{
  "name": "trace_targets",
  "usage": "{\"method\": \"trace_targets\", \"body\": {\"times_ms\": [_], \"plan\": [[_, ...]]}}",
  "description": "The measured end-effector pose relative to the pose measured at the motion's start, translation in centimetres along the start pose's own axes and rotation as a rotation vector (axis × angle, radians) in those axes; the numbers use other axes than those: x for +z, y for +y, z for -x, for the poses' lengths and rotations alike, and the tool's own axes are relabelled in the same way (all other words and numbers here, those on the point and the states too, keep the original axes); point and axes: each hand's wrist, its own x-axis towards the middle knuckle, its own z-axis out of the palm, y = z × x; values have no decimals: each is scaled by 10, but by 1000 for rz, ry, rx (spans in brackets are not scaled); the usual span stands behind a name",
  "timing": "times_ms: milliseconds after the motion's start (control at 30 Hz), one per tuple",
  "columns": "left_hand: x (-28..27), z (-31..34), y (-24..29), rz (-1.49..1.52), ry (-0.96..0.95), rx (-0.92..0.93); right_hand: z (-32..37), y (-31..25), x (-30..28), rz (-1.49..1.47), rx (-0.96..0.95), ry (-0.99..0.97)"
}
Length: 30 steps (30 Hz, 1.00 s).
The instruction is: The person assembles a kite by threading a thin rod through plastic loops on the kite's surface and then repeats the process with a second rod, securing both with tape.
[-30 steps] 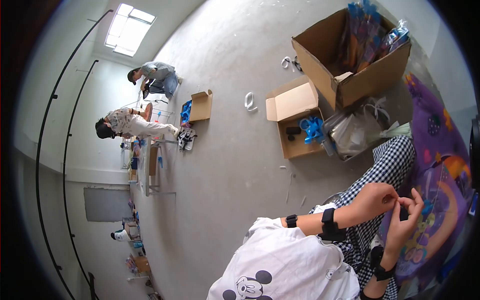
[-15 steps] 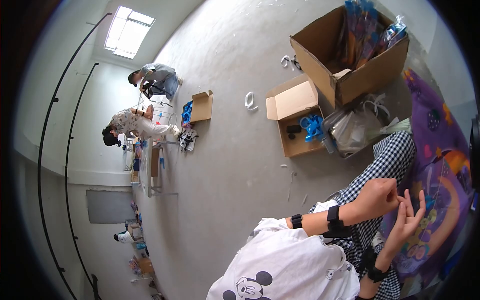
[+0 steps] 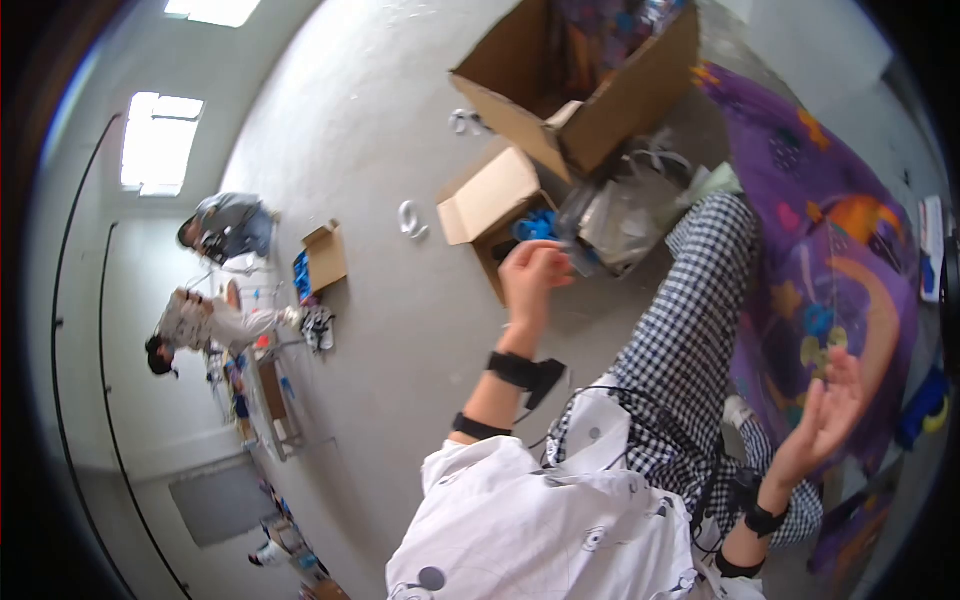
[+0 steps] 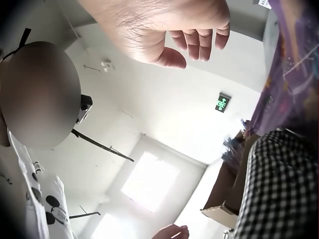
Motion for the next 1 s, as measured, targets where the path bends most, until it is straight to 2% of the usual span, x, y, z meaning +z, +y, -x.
{"method": "trace_targets", "body": {"times_ms": [167,367,667,800,900,967,1000], "plan": [[-32,-17,-7,24,45,-38,27,22,-10,54,61,-86],[-35,-31,-17,145,-4,-85,36,31,-21,130,143,-82],[-66,-69,-57,168,140,-306,35,34,-28,184,180,-68],[-100,-95,-88,-15,275,-316,39,37,-31,226,199,-83],[-147,-121,-116,-223,312,-307,42,46,-33,212,197,-87],[-164,-134,-122,-386,476,-291,43,49,-35,218,177,-95],[-178,-142,-131,-398,494,-239,44,52,-39,259,144,-110]]}}
